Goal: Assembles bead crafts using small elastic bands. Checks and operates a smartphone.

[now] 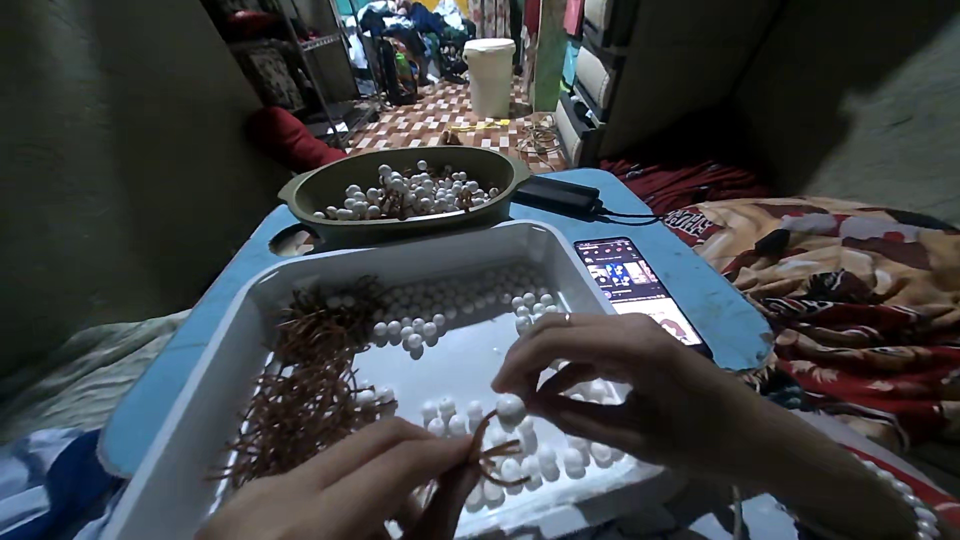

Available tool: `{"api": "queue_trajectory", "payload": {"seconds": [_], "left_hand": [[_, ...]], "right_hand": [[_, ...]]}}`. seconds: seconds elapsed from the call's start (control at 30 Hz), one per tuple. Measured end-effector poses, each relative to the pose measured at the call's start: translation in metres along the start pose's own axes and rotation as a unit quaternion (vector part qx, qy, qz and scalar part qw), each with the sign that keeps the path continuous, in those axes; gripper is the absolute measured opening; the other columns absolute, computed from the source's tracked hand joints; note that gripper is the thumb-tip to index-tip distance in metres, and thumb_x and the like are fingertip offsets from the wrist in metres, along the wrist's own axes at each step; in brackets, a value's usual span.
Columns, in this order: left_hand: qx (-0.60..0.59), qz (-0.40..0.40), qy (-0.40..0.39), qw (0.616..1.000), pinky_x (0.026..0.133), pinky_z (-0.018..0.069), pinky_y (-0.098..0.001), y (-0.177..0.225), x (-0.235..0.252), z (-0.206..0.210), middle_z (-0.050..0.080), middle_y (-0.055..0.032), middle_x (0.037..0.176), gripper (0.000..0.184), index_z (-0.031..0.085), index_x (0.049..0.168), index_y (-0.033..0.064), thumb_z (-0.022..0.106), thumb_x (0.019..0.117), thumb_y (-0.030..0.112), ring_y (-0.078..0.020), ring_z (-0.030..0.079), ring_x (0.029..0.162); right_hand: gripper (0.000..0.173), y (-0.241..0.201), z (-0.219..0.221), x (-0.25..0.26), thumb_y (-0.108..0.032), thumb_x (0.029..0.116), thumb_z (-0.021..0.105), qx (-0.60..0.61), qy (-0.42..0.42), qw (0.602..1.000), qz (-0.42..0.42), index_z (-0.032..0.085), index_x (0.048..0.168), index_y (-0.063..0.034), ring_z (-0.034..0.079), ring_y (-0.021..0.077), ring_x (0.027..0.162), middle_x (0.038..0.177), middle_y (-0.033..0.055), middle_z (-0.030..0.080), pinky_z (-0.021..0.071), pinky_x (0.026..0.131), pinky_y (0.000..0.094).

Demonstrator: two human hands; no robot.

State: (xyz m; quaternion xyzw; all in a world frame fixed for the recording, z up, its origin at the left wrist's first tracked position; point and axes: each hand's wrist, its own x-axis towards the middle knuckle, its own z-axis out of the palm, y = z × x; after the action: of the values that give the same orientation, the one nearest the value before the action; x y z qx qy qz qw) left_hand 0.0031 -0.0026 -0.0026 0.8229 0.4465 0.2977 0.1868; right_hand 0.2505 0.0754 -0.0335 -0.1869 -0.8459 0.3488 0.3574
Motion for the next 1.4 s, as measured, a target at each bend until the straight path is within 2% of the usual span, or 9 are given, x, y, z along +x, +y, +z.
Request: {"api": "queue_trajectory", "payload": {"seconds": [0.1, 0.3, 0.47, 0.6, 0.73, 0.87, 0.97, 1.23, 1.4], "left_hand": [[-0.003, 0.002, 0.005, 1.000, 0.058, 0.0542, -0.0220, 0.000, 0.001, 0.001, 0.073, -0.0229, 0.089, 0.020, 0.076, 0.102, -0.0074, 0.067, 0.0993, 0.010, -0.0155, 0.068, 0.067], [0.003, 0.006, 0.008, 1.000, 0.057, 0.0532, -0.0217, -0.001, 0.001, 0.002, 0.072, -0.0231, 0.086, 0.020, 0.076, 0.101, -0.0081, 0.067, 0.0990, 0.010, -0.0155, 0.067, 0.065], [0.009, 0.006, 0.002, 1.000, 0.058, 0.0528, -0.0230, -0.001, 0.001, 0.002, 0.072, -0.0232, 0.086, 0.021, 0.076, 0.101, -0.0075, 0.066, 0.0996, 0.010, -0.0171, 0.067, 0.067], [0.010, 0.024, 0.000, 1.000, 0.061, 0.0521, -0.0219, -0.004, 0.001, 0.003, 0.073, -0.0226, 0.089, 0.020, 0.078, 0.103, -0.0059, 0.066, 0.0999, 0.009, -0.0160, 0.066, 0.070], [-0.016, 0.046, -0.005, 0.999, 0.070, 0.0526, -0.0211, -0.004, 0.001, 0.003, 0.074, -0.0218, 0.092, 0.018, 0.078, 0.104, -0.0043, 0.066, 0.0997, 0.008, -0.0156, 0.068, 0.079], [-0.012, 0.052, 0.007, 0.999, 0.069, 0.0518, -0.0197, -0.003, 0.001, 0.003, 0.074, -0.0213, 0.091, 0.017, 0.079, 0.104, -0.0035, 0.067, 0.0990, 0.008, -0.0141, 0.067, 0.077], [-0.009, 0.043, 0.020, 0.999, 0.067, 0.0525, -0.0192, -0.003, 0.000, 0.004, 0.074, -0.0214, 0.089, 0.017, 0.078, 0.100, -0.0050, 0.068, 0.0986, 0.009, -0.0135, 0.068, 0.075], [-0.026, 0.032, 0.043, 0.998, 0.067, 0.0542, -0.0193, -0.004, 0.000, 0.003, 0.073, -0.0220, 0.086, 0.019, 0.073, 0.094, -0.0085, 0.069, 0.0974, 0.010, -0.0121, 0.068, 0.075], [-0.011, 0.052, 0.068, 0.996, 0.071, 0.0534, -0.0214, -0.009, 0.000, 0.004, 0.071, -0.0196, 0.082, 0.019, 0.073, 0.090, -0.0051, 0.071, 0.0964, 0.013, -0.0139, 0.068, 0.079]], "right_hand": [[0.018, -0.003, -0.003, -0.001, -0.008, 0.1018, 0.059, 0.058, 0.019, 0.998, -0.002, 0.068, 0.113, 0.0030, 0.068, 0.0021, 0.090, 0.101, 0.0045, 0.071, 0.0584, 0.077, 0.0157], [0.017, -0.006, 0.001, -0.002, -0.004, 0.0978, 0.064, 0.029, 0.044, 0.998, -0.026, 0.074, 0.112, -0.0015, 0.068, 0.0031, 0.096, 0.105, 0.0041, 0.070, 0.0596, 0.080, 0.0155], [0.017, -0.007, 0.004, -0.002, -0.006, 0.0947, 0.070, 0.035, 0.046, 0.998, -0.027, 0.073, 0.110, -0.0005, 0.069, 0.0041, 0.099, 0.104, 0.0049, 0.070, 0.0602, 0.081, 0.0165], [0.018, -0.009, 0.005, -0.003, -0.012, 0.1000, 0.064, 0.004, 0.033, 0.999, -0.018, 0.073, 0.111, -0.0011, 0.067, 0.0002, 0.090, 0.098, 0.0041, 0.069, 0.0568, 0.075, 0.0116], [0.024, -0.006, 0.002, -0.002, -0.016, 0.1052, 0.055, 0.043, 0.000, 0.999, -0.017, 0.069, 0.112, 0.0026, 0.066, -0.0014, 0.081, 0.095, 0.0059, 0.070, 0.0555, 0.070, 0.0107], [0.027, -0.004, 0.000, -0.003, -0.018, 0.1077, 0.051, 0.098, -0.028, 0.995, 0.013, 0.067, 0.115, 0.0036, 0.065, -0.0011, 0.077, 0.095, 0.0052, 0.068, 0.0557, 0.066, 0.0122], [0.026, -0.005, -0.001, -0.002, -0.017, 0.1070, 0.053, 0.117, -0.024, 0.992, 0.029, 0.067, 0.114, 0.0032, 0.065, -0.0026, 0.075, 0.094, 0.0033, 0.069, 0.0553, 0.064, 0.0114], [0.031, -0.011, -0.003, -0.004, -0.011, 0.1060, 0.052, 0.177, -0.020, 0.984, 0.027, 0.062, 0.130, 0.0066, 0.066, 0.0022, 0.090, 0.109, 0.0081, 0.067, 0.0580, 0.075, 0.0165], [0.029, -0.011, -0.003, -0.004, -0.002, 0.1027, 0.050, 0.198, -0.014, 0.980, 0.022, 0.063, 0.128, 0.0044, 0.065, 0.0007, 0.091, 0.111, 0.0051, 0.069, 0.0564, 0.078, 0.0157]]}}
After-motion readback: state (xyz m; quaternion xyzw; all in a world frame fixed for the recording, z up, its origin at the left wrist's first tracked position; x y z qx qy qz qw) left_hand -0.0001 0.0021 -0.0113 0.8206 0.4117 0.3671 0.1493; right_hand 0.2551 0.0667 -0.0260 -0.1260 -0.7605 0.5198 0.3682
